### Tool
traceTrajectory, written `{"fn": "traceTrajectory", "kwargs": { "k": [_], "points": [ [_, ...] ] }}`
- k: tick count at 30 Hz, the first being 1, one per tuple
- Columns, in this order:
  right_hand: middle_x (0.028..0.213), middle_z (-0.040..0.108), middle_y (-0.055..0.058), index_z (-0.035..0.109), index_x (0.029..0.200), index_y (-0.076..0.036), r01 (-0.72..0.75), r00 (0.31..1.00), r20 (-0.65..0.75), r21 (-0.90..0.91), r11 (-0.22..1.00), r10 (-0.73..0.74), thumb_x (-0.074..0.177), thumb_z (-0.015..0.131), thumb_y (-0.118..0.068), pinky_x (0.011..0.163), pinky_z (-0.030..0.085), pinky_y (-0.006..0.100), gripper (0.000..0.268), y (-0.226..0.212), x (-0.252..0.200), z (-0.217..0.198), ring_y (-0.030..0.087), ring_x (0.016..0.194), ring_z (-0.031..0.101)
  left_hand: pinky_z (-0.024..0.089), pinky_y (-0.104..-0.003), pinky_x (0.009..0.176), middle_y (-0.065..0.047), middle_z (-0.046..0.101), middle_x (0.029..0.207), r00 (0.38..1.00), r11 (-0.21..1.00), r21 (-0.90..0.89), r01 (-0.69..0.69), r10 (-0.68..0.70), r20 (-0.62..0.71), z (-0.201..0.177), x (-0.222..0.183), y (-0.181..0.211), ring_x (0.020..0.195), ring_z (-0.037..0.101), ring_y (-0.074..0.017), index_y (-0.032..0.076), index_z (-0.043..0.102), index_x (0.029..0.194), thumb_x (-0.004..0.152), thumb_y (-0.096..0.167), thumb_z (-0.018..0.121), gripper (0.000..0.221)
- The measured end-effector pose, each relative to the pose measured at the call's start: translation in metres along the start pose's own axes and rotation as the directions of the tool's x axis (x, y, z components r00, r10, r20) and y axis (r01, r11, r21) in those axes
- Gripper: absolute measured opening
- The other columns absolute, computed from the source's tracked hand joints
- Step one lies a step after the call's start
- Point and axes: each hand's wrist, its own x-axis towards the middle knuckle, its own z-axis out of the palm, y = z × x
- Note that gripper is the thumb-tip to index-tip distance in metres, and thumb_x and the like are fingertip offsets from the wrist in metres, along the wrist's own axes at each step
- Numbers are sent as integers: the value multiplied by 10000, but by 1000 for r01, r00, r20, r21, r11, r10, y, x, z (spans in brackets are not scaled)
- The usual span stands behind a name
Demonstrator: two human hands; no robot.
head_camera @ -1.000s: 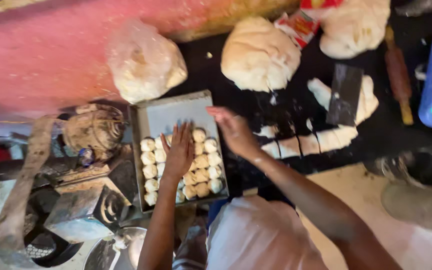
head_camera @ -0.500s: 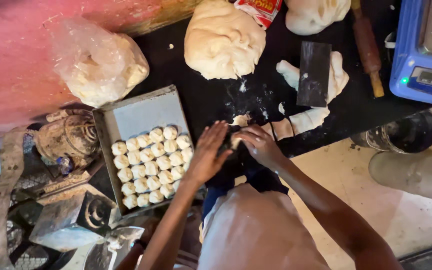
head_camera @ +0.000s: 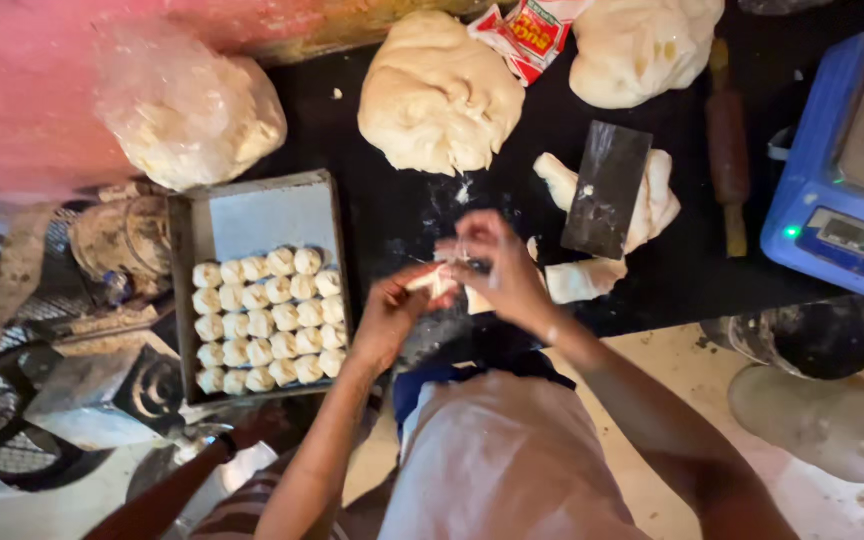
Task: The person portions large masses of dough into small balls by hand and using a bench scraper, then places the small balls into a metal tray.
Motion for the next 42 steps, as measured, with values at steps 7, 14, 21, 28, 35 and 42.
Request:
{"fn": "traceTrajectory", "kwargs": {
  "k": [7, 14, 21, 28, 35, 42],
  "points": [
    [1182, 742, 94, 778, 1120, -38, 118, 984, 130, 63, 991, -125, 905, 761, -68, 973, 585, 346, 218, -9, 7, -22, 221, 1109, 724, 542, -297, 953, -124, 706, 1136, 950, 927, 269, -262, 297, -98, 11, 14, -9, 1051, 666, -179, 21, 571, 1260, 940, -119, 682, 366],
    [1244, 719, 150, 739, 1166, 5, 589, 807, 149, -136, 796, -572, 831, 761, -33, 1014, 565, 442, 337, -17, 20, -16, 353, 1222, 659, 598, -330, 882, -98, 700, 1209, 960, 876, -479, 59, -180, -212, 9, 18, 1, 1001, 712, -185, 14, 576, 1403, 1001, 5, 563, 403],
    [1172, 752, 132, 772, 1103, -22, 196, 971, 167, -135, 971, -173, 901, 722, -96, 919, 578, 364, 220, 51, 7, 13, 270, 1081, 712, 568, -297, 901, -60, 681, 1212, 930, 908, -412, -81, -80, -359, -25, 26, -27, 1054, 682, -157, 48, 553, 1429, 979, -7, 560, 454],
    [1136, 722, 121, 750, 1041, -36, 367, 886, 458, -583, 725, -80, 886, 660, -98, 1001, 546, 376, 189, 93, -31, 62, 276, 1139, 655, 535, -300, 913, -56, 668, 1211, 886, 982, -185, -30, -59, -459, -17, 62, -125, 1060, 632, -141, 99, 541, 1388, 1010, 81, 578, 380],
    [1110, 757, 95, 771, 1095, -94, -28, 985, 166, -96, 995, 44, 916, 758, -136, 929, 552, 382, 184, 14, -23, 7, 253, 1072, 699, 544, -289, 833, -71, 716, 1154, 960, 978, -197, 74, -123, -250, -11, 32, -75, 987, 666, -137, -16, 628, 1369, 997, 47, 662, 379],
    [1129, 733, 92, 770, 1199, -164, 75, 992, 114, -202, 976, -52, 892, 800, -140, 934, 577, 371, 309, -29, 8, -22, 253, 1067, 697, 452, -331, 719, -156, 666, 1013, 976, 796, 604, -21, 147, -160, 16, -1, 2, 825, 543, -176, 27, 755, 1341, 991, 30, 745, 349]
  ]
}}
